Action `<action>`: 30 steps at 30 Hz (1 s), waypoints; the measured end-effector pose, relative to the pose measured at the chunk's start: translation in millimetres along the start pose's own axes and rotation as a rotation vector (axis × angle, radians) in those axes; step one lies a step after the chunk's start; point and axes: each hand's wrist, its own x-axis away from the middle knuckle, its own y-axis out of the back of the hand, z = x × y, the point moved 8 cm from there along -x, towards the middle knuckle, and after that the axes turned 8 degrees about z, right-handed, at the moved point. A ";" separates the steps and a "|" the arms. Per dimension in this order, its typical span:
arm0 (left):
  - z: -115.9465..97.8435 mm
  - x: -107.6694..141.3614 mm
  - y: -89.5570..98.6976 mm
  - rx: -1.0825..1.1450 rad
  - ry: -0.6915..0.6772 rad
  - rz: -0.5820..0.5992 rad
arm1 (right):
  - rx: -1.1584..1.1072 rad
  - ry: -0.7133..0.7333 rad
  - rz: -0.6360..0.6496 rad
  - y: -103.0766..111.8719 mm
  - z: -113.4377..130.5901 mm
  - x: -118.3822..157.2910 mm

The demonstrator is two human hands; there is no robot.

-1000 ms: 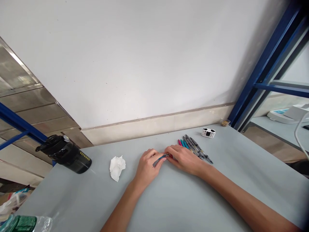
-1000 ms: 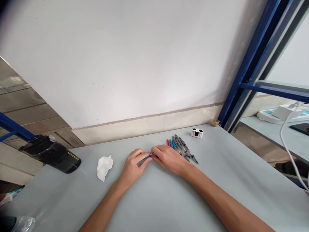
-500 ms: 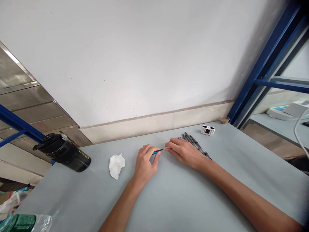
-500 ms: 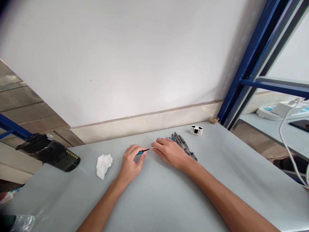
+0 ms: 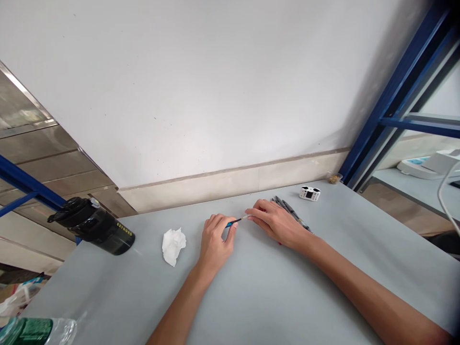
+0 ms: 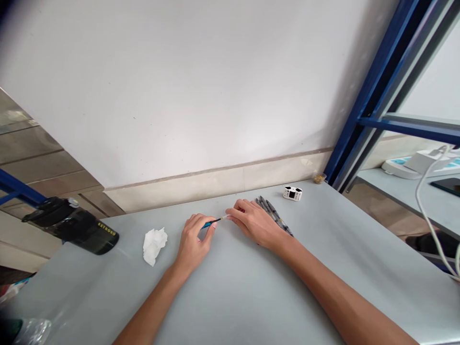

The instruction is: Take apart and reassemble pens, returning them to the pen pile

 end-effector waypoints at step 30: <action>1.3 1.7 -8.2 -0.028 -0.075 -0.001 | -0.275 -0.047 0.149 -14.2 12.3 1.7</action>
